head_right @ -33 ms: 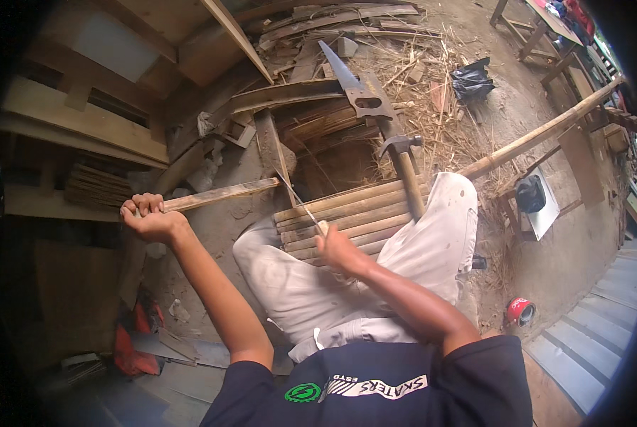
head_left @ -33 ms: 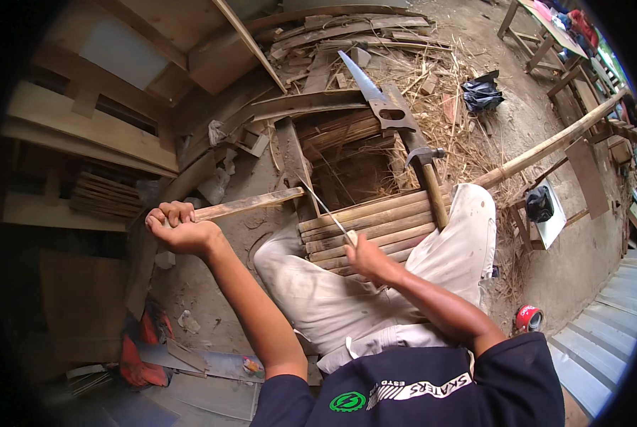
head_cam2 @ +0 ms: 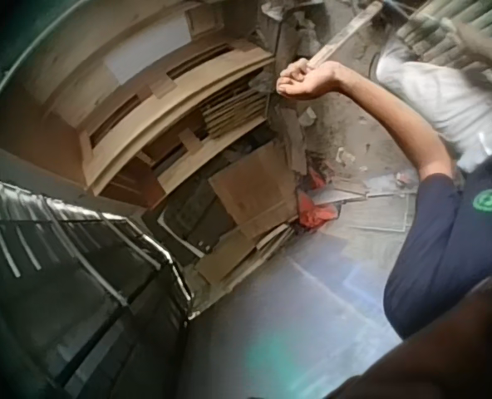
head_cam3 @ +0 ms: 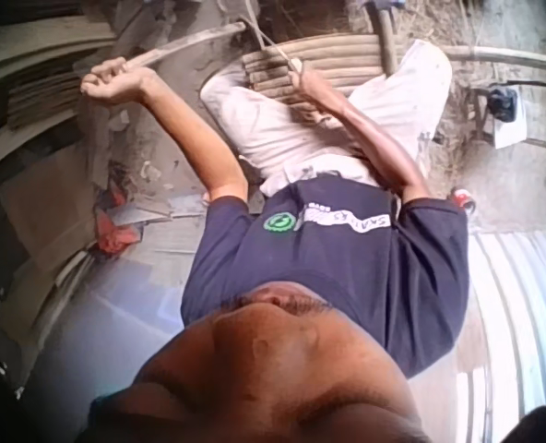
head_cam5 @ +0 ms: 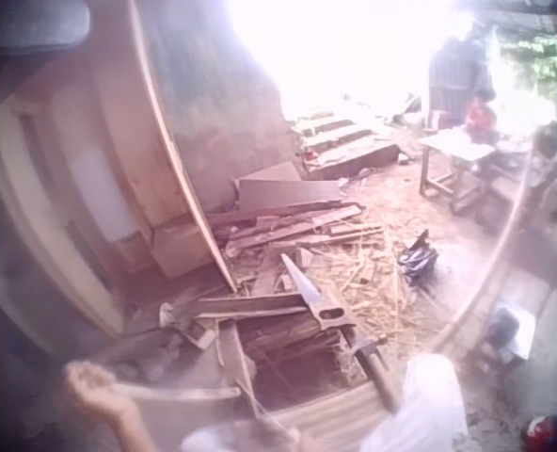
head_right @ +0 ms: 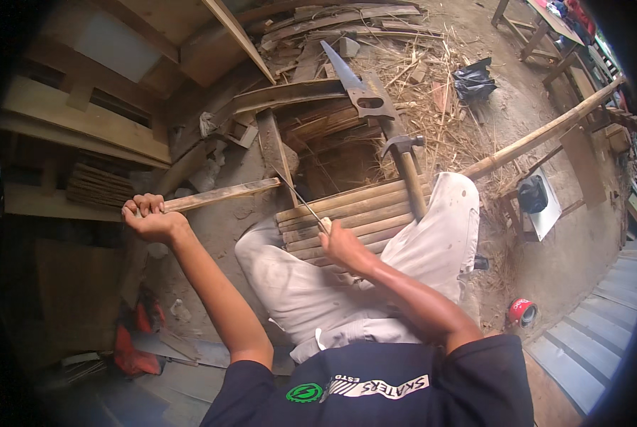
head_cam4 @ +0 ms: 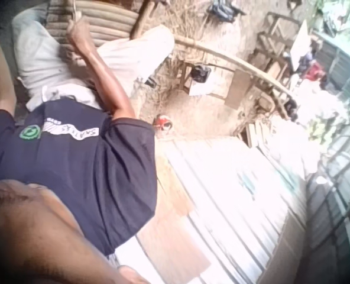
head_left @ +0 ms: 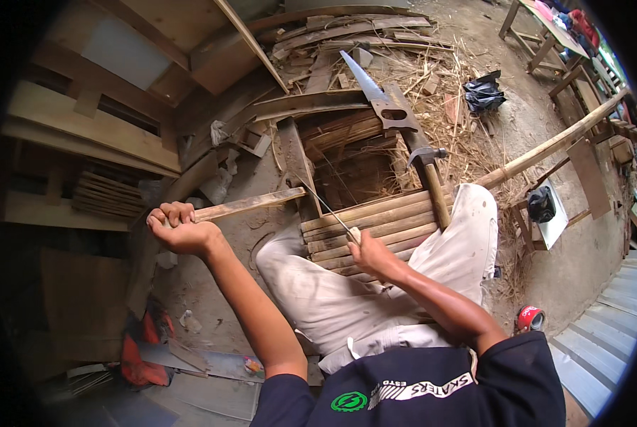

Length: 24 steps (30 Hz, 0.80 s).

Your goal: The person sits on the ground and assembles a bamboo frame by hammering nails into bamboo slats. They repeatedly pick up nails, position them, and drive them in with a hammer. The person also uses a knife to trim or shape bamboo pieces during the process.

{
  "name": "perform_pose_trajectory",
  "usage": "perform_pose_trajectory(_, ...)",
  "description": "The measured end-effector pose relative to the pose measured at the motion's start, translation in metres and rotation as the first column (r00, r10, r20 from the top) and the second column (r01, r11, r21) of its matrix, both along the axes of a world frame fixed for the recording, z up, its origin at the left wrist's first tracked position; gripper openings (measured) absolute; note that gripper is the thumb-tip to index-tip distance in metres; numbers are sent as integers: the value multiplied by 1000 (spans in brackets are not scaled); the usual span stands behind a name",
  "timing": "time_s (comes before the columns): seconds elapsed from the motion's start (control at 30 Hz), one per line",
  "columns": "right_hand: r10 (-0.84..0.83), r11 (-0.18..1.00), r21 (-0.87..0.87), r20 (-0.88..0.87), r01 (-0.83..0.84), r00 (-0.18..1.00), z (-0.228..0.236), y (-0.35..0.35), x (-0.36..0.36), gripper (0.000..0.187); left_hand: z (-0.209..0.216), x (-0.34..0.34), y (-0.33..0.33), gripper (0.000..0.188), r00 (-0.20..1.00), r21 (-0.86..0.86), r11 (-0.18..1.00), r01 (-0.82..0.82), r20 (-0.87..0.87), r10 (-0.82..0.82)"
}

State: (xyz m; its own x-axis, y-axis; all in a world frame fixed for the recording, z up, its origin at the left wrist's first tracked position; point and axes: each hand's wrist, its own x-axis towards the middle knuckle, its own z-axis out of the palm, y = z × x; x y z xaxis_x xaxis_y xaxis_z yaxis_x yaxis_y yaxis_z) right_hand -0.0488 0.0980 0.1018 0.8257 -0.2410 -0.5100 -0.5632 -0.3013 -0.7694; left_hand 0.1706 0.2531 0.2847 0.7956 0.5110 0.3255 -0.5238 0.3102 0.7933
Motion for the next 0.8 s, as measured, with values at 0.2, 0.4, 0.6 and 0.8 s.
perform_pose_trajectory(0.2,86,994,39,246,-98,965,-1,-4,14,42,-1,13,12,24,975,-100,970,222,27,-220)
perform_pose_trajectory(0.4,145,982,42,453,-184,880,76,34,49,44,-4,-7,-11,18,976,-16,978,208,76,-206)
perform_pose_trajectory(0.6,143,987,-20,583,-161,800,76,39,62,43,-1,-15,-23,19,996,-73,994,77,43,-74)
perform_pose_trajectory(0.8,145,987,-6,435,-158,889,61,27,60,40,2,-9,-17,15,999,-94,995,17,29,-15)
